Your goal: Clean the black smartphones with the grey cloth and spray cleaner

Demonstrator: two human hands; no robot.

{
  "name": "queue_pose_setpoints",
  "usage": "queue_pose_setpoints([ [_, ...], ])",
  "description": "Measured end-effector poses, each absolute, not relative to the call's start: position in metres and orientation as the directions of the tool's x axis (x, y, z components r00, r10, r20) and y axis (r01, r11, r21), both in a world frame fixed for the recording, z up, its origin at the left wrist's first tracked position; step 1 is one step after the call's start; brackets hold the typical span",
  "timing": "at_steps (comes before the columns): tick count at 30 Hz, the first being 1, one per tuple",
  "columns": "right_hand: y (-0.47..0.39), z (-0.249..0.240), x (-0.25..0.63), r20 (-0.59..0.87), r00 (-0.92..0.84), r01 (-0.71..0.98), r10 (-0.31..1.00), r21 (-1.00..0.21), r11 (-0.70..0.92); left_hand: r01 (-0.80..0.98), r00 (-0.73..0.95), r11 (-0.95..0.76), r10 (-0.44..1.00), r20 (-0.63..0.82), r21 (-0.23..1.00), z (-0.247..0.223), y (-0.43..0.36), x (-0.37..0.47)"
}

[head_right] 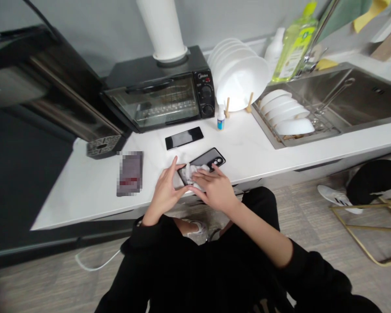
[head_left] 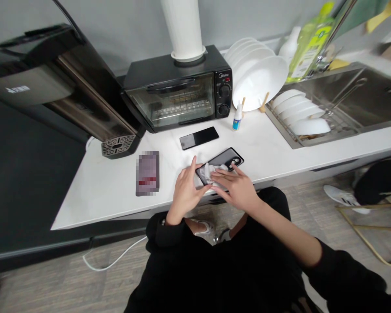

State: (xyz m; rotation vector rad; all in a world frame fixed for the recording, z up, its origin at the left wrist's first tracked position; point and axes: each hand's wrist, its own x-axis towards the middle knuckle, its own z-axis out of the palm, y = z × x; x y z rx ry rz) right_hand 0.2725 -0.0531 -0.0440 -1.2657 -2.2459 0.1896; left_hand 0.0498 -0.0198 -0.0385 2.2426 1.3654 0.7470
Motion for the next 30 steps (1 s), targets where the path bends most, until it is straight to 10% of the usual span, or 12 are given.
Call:
queue_pose_setpoints([
  [6, -0.032, -0.048, 0.299, 0.433, -0.181, 0.9, 0.883, -0.289, 0.327, 0.705, 0.362, -0.42, 0.906, 0.22, 0.571, -0.036, -0.018, 0.056],
  [14, -0.054, -0.046, 0.238, 0.404, -0.445, 0.697, 0.799, -0.404, 0.592, 0.69, 0.382, -0.442, 0.895, 0.23, 0.573, -0.042, -0.021, 0.049],
  [23, -0.029, -0.05, 0.296, 0.413, -0.167, 0.897, 0.895, -0.313, 0.312, 0.723, 0.365, -0.418, 0.907, 0.21, 0.551, -0.035, -0.021, 0.058],
  [30, -0.053, -0.042, 0.24, 0.399, -0.464, 0.706, 0.791, -0.372, 0.602, 0.708, 0.389, -0.449, 0.892, 0.23, 0.544, -0.041, -0.02, 0.05],
])
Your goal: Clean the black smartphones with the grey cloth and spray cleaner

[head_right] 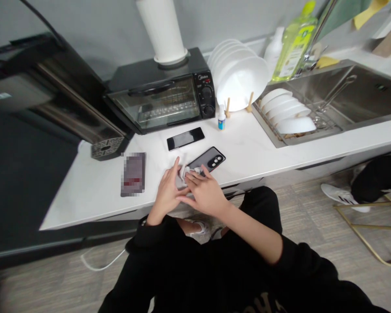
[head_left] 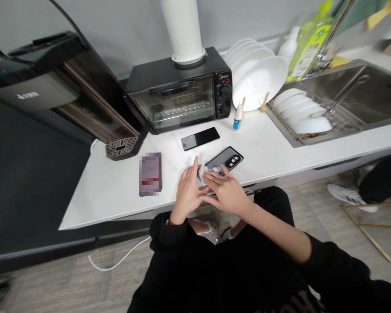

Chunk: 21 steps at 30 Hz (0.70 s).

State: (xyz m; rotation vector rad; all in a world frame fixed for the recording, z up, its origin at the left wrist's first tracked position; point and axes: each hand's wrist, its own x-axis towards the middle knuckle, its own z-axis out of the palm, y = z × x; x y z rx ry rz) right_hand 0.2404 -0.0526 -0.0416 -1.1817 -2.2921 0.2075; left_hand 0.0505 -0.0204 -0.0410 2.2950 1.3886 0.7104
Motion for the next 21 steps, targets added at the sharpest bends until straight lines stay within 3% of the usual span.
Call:
queue_pose_setpoints([
  [6, -0.045, -0.042, 0.306, 0.392, -0.242, 0.87, 0.888, -0.318, 0.377, 0.71, 0.369, -0.429, 0.902, 0.224, 0.559, -0.035, -0.02, 0.056],
  [9, -0.033, -0.045, 0.299, 0.392, -0.176, 0.908, 0.903, -0.29, 0.303, 0.729, 0.349, -0.412, 0.911, 0.221, 0.547, -0.035, -0.019, 0.058],
  [16, -0.052, -0.046, 0.237, 0.407, -0.464, 0.709, 0.787, -0.362, 0.606, 0.708, 0.372, -0.416, 0.907, 0.2, 0.571, -0.038, -0.019, 0.051],
  [19, -0.058, -0.045, 0.27, 0.401, -0.456, 0.723, 0.794, -0.353, 0.594, 0.703, 0.365, -0.412, 0.909, 0.204, 0.579, -0.036, -0.019, 0.053],
  [21, -0.053, -0.045, 0.297, 0.4, -0.36, 0.809, 0.843, -0.316, 0.495, 0.709, 0.364, -0.414, 0.908, 0.205, 0.571, -0.034, -0.02, 0.056],
])
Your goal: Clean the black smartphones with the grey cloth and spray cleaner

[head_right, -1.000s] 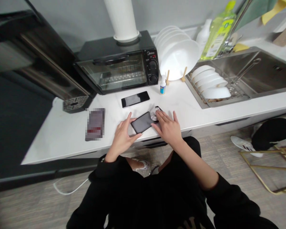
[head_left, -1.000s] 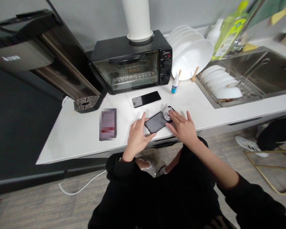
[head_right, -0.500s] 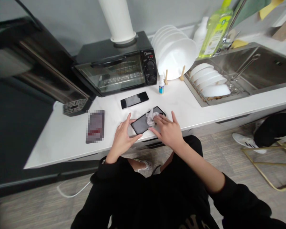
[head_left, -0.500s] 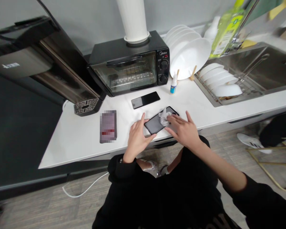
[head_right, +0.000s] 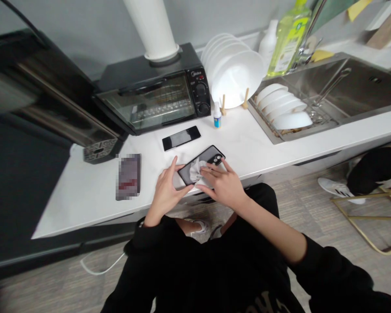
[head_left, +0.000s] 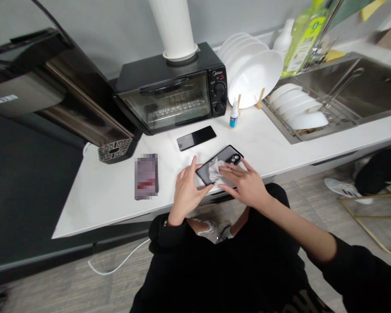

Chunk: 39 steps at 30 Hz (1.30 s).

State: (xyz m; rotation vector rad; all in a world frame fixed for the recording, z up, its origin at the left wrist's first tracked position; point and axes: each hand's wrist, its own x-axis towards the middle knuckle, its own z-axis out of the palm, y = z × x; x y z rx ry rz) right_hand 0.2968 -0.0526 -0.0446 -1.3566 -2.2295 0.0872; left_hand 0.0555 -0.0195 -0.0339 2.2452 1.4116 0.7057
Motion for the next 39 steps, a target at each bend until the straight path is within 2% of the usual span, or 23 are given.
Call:
queue_pose_setpoints([
  [4, -0.034, -0.046, 0.301, 0.406, -0.18, 0.914, 0.896, -0.269, 0.306, 0.726, 0.355, -0.412, 0.91, 0.214, 0.551, -0.033, -0.019, 0.059],
  [6, -0.031, -0.047, 0.276, 0.406, -0.225, 0.891, 0.886, -0.282, 0.356, 0.723, 0.359, -0.422, 0.906, 0.225, 0.547, -0.034, -0.019, 0.058],
  [10, -0.046, -0.047, 0.232, 0.408, -0.427, 0.747, 0.807, -0.344, 0.569, 0.727, 0.378, -0.437, 0.898, 0.224, 0.53, -0.038, -0.019, 0.054],
  [13, -0.057, -0.044, 0.25, 0.394, -0.466, 0.71, 0.792, -0.369, 0.6, 0.728, 0.354, -0.416, 0.909, 0.22, 0.545, -0.038, -0.02, 0.054],
  [18, -0.041, -0.039, 0.306, 0.391, -0.267, 0.887, 0.881, -0.256, 0.383, 0.73, 0.354, -0.419, 0.908, 0.225, 0.539, -0.035, -0.02, 0.059],
  [21, -0.027, -0.041, 0.291, 0.403, -0.195, 0.927, 0.894, -0.224, 0.303, 0.739, 0.345, -0.417, 0.909, 0.234, 0.53, -0.034, -0.02, 0.06],
  [26, -0.044, -0.047, 0.233, 0.421, -0.441, 0.784, 0.793, -0.251, 0.569, 0.725, 0.377, -0.434, 0.9, 0.22, 0.534, -0.036, -0.019, 0.056],
  [29, -0.058, -0.045, 0.247, 0.407, -0.505, 0.728, 0.761, -0.272, 0.629, 0.716, 0.364, -0.423, 0.905, 0.22, 0.555, -0.036, -0.019, 0.055],
  [31, -0.059, -0.042, 0.274, 0.389, -0.473, 0.771, 0.79, -0.25, 0.585, 0.72, 0.355, -0.415, 0.909, 0.218, 0.556, -0.036, -0.02, 0.056],
  [36, -0.034, -0.04, 0.304, 0.371, -0.253, 0.918, 0.893, -0.2, 0.343, 0.738, 0.361, -0.42, 0.907, 0.218, 0.527, -0.035, -0.019, 0.059],
  [39, -0.03, -0.047, 0.269, 0.406, -0.285, 0.882, 0.869, -0.244, 0.403, 0.736, 0.38, -0.438, 0.898, 0.221, 0.516, -0.036, -0.019, 0.058],
])
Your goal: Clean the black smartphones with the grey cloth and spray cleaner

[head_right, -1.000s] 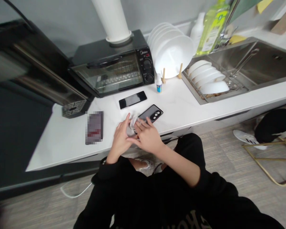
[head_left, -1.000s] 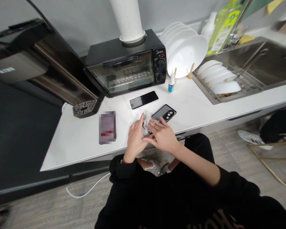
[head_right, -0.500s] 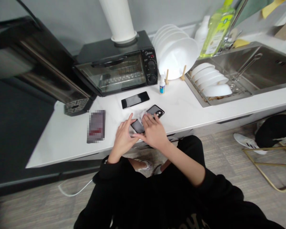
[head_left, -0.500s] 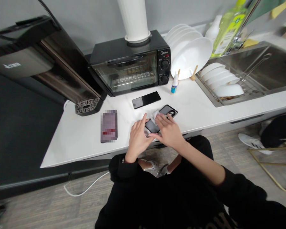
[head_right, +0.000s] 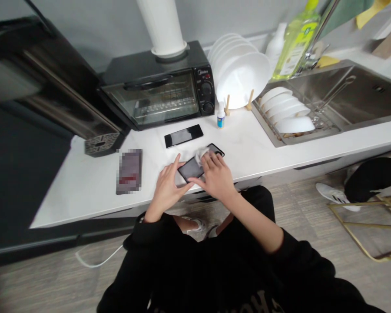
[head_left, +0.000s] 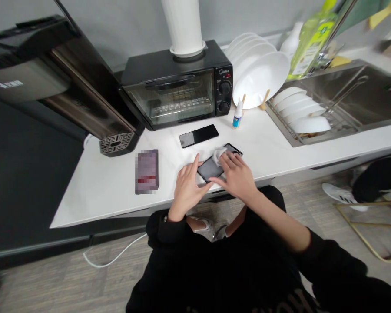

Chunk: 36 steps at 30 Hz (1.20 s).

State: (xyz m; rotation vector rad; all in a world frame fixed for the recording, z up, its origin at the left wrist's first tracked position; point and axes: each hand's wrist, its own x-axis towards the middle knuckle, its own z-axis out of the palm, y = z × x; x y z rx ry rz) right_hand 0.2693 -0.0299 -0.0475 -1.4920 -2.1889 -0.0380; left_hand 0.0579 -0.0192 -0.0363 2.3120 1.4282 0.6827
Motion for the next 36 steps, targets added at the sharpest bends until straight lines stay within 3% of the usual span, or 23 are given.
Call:
queue_pose_setpoints([
  [3, -0.044, -0.05, 0.239, 0.423, -0.429, 0.769, 0.798, -0.293, 0.569, 0.728, 0.391, -0.446, 0.894, 0.219, 0.521, -0.038, -0.02, 0.055],
  [6, -0.057, -0.046, 0.252, 0.399, -0.501, 0.723, 0.768, -0.294, 0.625, 0.721, 0.379, -0.434, 0.9, 0.217, 0.54, -0.037, -0.02, 0.054],
  [11, -0.042, -0.041, 0.309, 0.374, -0.308, 0.892, 0.875, -0.206, 0.402, 0.733, 0.385, -0.433, 0.9, 0.205, 0.525, -0.033, -0.019, 0.057],
  [14, -0.027, -0.045, 0.295, 0.383, -0.243, 0.914, 0.891, -0.217, 0.342, 0.738, 0.379, -0.432, 0.901, 0.213, 0.518, -0.034, -0.018, 0.057],
  [19, -0.042, -0.048, 0.236, 0.417, -0.421, 0.761, 0.806, -0.321, 0.563, 0.731, 0.391, -0.446, 0.894, 0.218, 0.517, -0.037, -0.018, 0.054],
  [22, -0.058, -0.044, 0.248, 0.401, -0.488, 0.703, 0.775, -0.346, 0.621, 0.726, 0.374, -0.433, 0.901, 0.221, 0.535, -0.037, -0.019, 0.054],
  [27, -0.042, -0.04, 0.306, 0.357, -0.321, 0.877, 0.877, -0.239, 0.418, 0.731, 0.382, -0.435, 0.899, 0.212, 0.526, -0.033, -0.02, 0.058],
  [30, -0.027, -0.042, 0.294, 0.369, -0.229, 0.923, 0.901, -0.211, 0.321, 0.733, 0.371, -0.43, 0.902, 0.22, 0.527, -0.034, -0.02, 0.059],
  [36, -0.053, -0.046, 0.231, 0.392, -0.465, 0.754, 0.794, -0.295, 0.587, 0.734, 0.375, -0.429, 0.902, 0.212, 0.526, -0.037, -0.021, 0.056],
])
